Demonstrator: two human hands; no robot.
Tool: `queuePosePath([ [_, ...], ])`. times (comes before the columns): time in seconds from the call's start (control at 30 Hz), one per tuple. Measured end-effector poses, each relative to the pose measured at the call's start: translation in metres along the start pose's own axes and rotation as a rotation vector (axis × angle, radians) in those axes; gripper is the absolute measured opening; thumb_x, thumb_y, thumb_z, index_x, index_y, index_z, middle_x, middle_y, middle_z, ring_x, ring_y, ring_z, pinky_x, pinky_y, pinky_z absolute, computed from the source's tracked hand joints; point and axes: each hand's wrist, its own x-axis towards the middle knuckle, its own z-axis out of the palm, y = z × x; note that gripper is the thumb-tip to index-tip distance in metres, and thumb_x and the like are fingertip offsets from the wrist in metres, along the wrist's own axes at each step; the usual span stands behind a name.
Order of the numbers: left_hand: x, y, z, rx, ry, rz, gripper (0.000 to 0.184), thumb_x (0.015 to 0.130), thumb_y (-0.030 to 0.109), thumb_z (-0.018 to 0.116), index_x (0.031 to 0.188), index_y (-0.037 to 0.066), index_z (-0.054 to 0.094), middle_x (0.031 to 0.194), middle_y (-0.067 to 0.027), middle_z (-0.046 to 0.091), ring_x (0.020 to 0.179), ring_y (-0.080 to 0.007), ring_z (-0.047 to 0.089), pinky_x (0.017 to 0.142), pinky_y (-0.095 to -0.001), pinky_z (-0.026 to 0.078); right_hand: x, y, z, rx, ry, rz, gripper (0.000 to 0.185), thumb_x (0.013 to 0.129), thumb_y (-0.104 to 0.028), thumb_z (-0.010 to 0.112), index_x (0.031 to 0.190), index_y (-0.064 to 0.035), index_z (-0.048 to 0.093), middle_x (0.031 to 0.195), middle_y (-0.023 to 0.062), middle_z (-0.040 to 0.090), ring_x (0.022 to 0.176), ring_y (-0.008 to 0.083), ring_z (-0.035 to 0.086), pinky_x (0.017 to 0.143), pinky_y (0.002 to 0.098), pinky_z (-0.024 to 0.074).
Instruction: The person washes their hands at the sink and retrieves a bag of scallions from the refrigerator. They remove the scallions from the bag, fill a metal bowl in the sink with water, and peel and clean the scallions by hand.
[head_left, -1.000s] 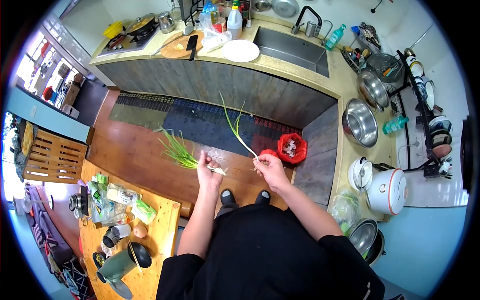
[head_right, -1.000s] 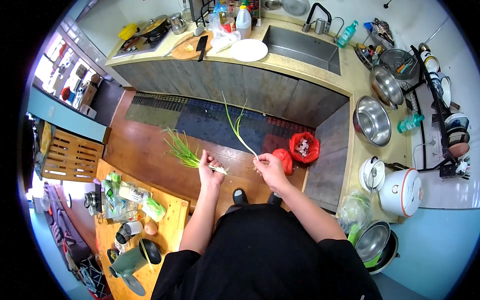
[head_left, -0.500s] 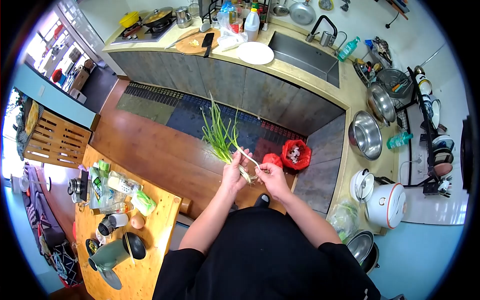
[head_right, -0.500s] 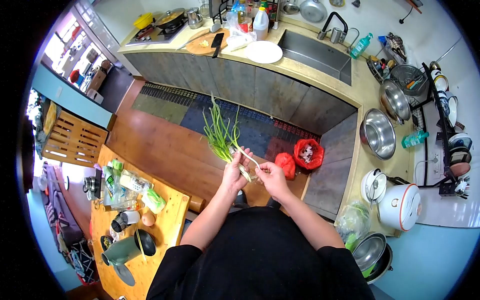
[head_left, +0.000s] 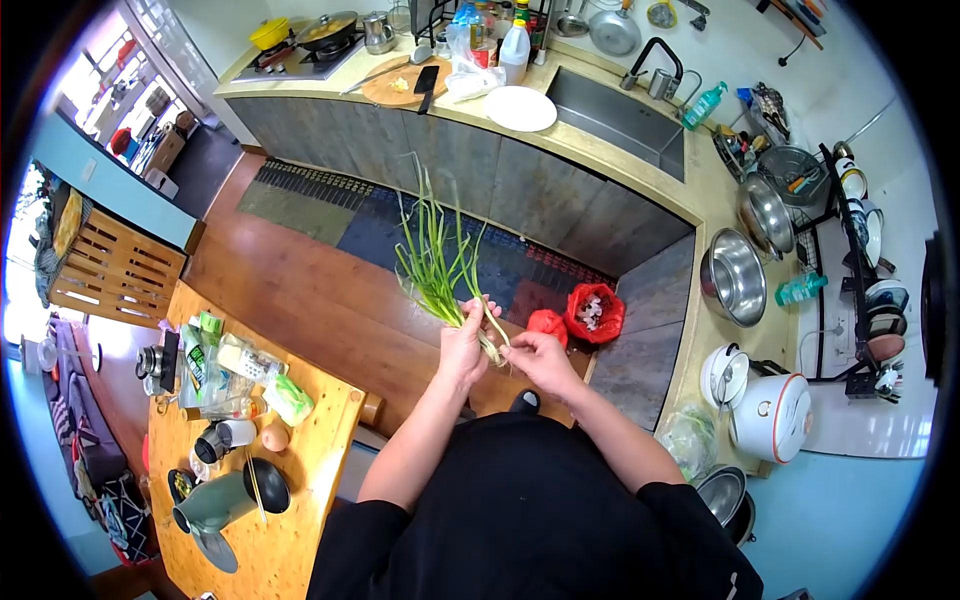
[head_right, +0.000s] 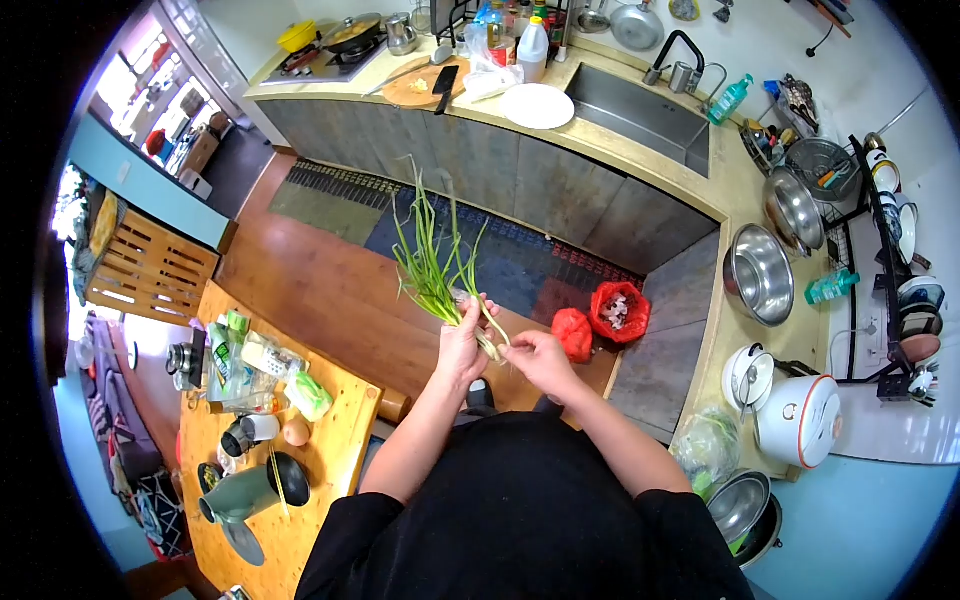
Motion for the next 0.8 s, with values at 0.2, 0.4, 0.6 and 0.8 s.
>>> queuePosePath([
  [0.2,-0.008,0.005,0.005,0.181,0.013,0.051,0.01,0.091,0.015,0.066,0.094,0.005,0.064,0.085,-0.0026,0.064,0.062,-0.0098,0.056,0.05,-0.0216,0.044,0.04,-0.046,0.011,-0.259,0.195,-0.519,0.02,0.085,-0.012,0.071,0.099,0.0021,0.066,0.082,0.0058,0.061,0.067,0.0082,0.054,0.061,0.0233,0.0453],
  [0.4,-0.009,0.007,0.005,0.295,0.038,0.044,0.01,0.091,0.016,0.067,0.091,0.006,0.064,0.077,0.0002,0.061,0.055,-0.0081,0.052,0.049,-0.0215,0.043,0.061,-0.045,0.019,-0.136,0.137,-0.348,0.013,0.083,-0.011,0.07,0.084,0.0019,0.066,0.083,0.0095,0.066,0.068,0.0126,0.063,0.061,0.0277,0.0499],
  [0.6,-0.005,0.015,0.002,0.062,0.147,-0.018,0.016,0.094,0.022,0.062,0.1,0.007,0.064,0.083,0.0005,0.063,0.069,-0.0075,0.057,0.052,-0.021,0.043,0.049,-0.043,0.028,0.385,0.017,-0.275,0.009,0.096,-0.011,0.059,0.094,-0.0039,0.054,0.087,0.0028,0.063,0.082,0.0074,0.057,0.077,0.0219,0.0462],
  [0.8,0.012,0.018,-0.014,-0.05,0.231,0.012,0.017,0.094,0.023,0.062,0.103,0.009,0.062,0.086,0.0013,0.064,0.073,-0.0067,0.059,0.055,-0.0214,0.042,0.037,-0.016,0.017,0.328,0.1,-0.257,0.006,0.096,-0.008,0.056,0.093,-0.006,0.052,0.081,0.0012,0.059,0.077,0.0074,0.056,0.076,0.022,0.0455],
])
